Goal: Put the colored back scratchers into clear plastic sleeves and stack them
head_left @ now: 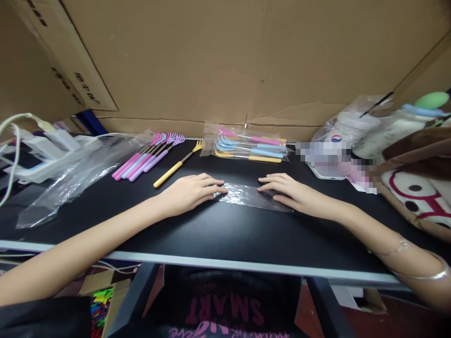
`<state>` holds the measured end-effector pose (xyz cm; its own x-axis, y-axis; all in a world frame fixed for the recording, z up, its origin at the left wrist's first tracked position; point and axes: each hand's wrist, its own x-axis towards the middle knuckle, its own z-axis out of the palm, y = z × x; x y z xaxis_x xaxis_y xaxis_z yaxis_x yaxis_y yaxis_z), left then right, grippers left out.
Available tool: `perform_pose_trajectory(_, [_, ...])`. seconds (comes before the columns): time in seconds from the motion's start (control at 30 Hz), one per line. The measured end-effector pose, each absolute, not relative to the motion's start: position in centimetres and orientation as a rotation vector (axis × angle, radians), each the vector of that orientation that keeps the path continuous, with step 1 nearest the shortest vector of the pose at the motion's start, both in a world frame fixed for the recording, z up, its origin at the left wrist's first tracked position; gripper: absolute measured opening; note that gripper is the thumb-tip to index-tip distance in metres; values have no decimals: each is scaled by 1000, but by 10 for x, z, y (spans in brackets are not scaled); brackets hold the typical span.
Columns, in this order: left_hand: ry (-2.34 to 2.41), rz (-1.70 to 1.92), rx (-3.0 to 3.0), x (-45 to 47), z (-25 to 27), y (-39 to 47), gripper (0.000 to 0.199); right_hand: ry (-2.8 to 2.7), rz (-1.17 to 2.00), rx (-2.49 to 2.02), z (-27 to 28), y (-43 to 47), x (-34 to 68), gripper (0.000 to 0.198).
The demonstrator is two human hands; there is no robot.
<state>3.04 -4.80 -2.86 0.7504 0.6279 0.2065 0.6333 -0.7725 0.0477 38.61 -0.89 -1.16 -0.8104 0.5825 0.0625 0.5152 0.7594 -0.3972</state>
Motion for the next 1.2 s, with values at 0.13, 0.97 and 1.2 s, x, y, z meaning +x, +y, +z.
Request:
perform_pose_trajectory(0.13, [-1152, -273, -3065, 14, -32, -41, 50, -2726, 560, -942, -23, -1, 397, 46])
perform_pose_trajectory(0.97, [-2041, -169, -2206, -41, 1, -30, 53, -2731, 4, -837, -31, 5, 395, 40])
perform_pose_trajectory(1.2, [-2190, 9, -2179, -39, -2, -24, 48, -2698, -29, -811, -28, 2, 390, 35])
